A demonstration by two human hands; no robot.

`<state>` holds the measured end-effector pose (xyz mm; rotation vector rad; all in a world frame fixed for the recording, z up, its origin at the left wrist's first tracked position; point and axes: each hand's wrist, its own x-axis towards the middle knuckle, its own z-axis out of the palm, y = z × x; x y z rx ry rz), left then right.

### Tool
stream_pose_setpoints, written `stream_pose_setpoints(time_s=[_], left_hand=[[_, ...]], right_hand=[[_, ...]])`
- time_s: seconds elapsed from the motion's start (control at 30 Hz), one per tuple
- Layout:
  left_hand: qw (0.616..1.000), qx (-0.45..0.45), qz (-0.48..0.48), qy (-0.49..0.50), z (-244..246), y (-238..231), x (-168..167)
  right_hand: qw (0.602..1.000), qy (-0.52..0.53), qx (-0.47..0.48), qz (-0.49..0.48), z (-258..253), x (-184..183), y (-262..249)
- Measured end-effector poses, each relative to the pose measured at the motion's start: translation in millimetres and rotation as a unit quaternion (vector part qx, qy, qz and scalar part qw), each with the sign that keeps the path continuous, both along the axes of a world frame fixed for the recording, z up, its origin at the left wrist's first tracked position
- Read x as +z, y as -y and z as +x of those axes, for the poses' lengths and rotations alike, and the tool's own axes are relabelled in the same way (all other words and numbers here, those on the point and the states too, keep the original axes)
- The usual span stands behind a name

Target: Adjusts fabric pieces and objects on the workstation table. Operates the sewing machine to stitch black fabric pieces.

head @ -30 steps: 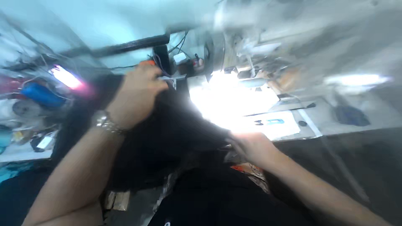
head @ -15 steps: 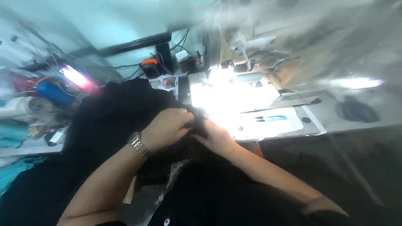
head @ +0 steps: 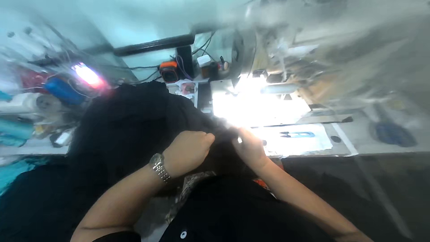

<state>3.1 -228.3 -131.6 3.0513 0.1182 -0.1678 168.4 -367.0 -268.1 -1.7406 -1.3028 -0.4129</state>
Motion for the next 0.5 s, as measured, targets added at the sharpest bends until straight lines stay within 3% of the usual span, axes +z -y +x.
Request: stream_pose_setpoints(time_s=[0.2,0.5], left_hand=[[0.996,-0.022,-0.006,0.084,0.4,-1.7,-5.5],[0.995,-0.039,-0.067,0.07,-1.1,-2.5,-13.9]], right_hand=[[0.999,-0.03,0.012,-0.008,0.0,-0.4,-1.6],[0.999,-0.03,0.04,-0.005,-1.4,-0.1,-2.8]])
